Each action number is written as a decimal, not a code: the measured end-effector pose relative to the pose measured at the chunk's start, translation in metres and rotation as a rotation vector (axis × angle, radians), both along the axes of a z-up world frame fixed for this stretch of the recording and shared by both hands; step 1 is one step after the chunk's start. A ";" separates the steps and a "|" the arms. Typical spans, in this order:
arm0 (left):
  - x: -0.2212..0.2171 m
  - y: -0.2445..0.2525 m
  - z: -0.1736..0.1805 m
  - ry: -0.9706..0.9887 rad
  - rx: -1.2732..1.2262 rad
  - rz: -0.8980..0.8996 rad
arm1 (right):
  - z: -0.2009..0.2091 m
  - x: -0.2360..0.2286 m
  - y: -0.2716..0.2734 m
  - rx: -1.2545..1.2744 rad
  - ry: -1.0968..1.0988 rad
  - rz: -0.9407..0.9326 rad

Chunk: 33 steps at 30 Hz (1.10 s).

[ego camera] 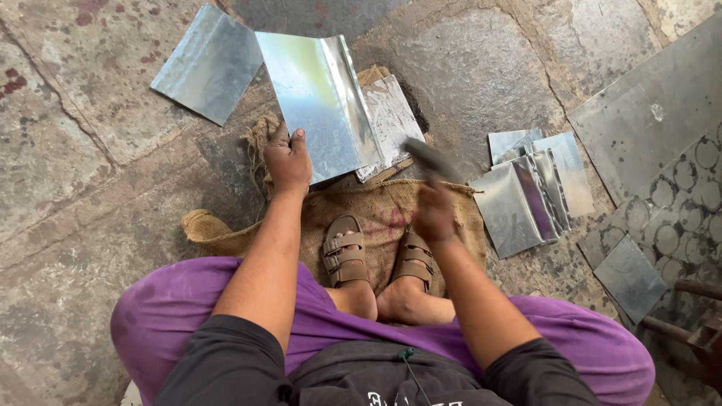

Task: The person sits cross-legged on a stone floor and repeatedly hammers a rectangular metal sheet placed on a burlap sack. They use a hammer in their right hand to strike the metal sheet, which is held in place by their left hand. The person occasionally flips the sheet over to work on different sides.

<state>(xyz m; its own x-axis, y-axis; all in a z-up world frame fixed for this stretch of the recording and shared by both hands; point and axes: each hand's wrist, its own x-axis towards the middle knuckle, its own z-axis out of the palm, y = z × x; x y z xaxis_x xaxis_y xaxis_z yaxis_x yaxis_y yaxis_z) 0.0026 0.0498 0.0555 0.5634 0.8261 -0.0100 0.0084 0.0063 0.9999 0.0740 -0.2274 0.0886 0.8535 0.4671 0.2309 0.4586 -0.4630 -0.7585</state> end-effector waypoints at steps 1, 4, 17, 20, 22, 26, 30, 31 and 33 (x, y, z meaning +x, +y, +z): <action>0.002 0.002 0.001 -0.010 -0.004 -0.003 | -0.010 0.003 0.004 -0.210 0.047 -0.067; 0.005 0.007 0.004 -0.016 0.087 -0.004 | -0.001 0.017 0.004 -0.291 0.358 -0.302; 0.000 0.002 -0.004 0.018 0.034 -0.016 | 0.007 0.002 0.017 -0.075 -0.013 -0.008; 0.008 0.008 -0.001 0.017 0.198 0.001 | 0.009 0.011 0.023 -0.283 0.419 -0.243; 0.001 0.003 -0.007 0.026 0.182 -0.041 | 0.034 0.018 0.009 0.122 0.056 -0.012; -0.001 0.001 -0.010 0.106 0.036 -0.081 | 0.085 0.033 -0.012 0.739 0.102 0.126; 0.008 0.006 -0.011 0.061 0.107 -0.063 | 0.056 0.032 -0.005 0.881 -0.327 0.264; 0.006 0.004 -0.014 0.029 0.100 -0.067 | 0.034 0.026 0.000 0.803 -0.314 0.199; 0.003 0.001 -0.020 0.001 0.133 -0.061 | -0.007 0.012 0.005 0.417 -0.136 0.050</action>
<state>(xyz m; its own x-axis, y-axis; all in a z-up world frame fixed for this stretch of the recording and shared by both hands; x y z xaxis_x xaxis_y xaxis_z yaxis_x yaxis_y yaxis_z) 0.0052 0.0504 0.0352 0.6126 0.7844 0.0970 0.0055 -0.1269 0.9919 0.0863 -0.2226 0.0821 0.7810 0.3502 0.5172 0.5814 -0.1051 -0.8068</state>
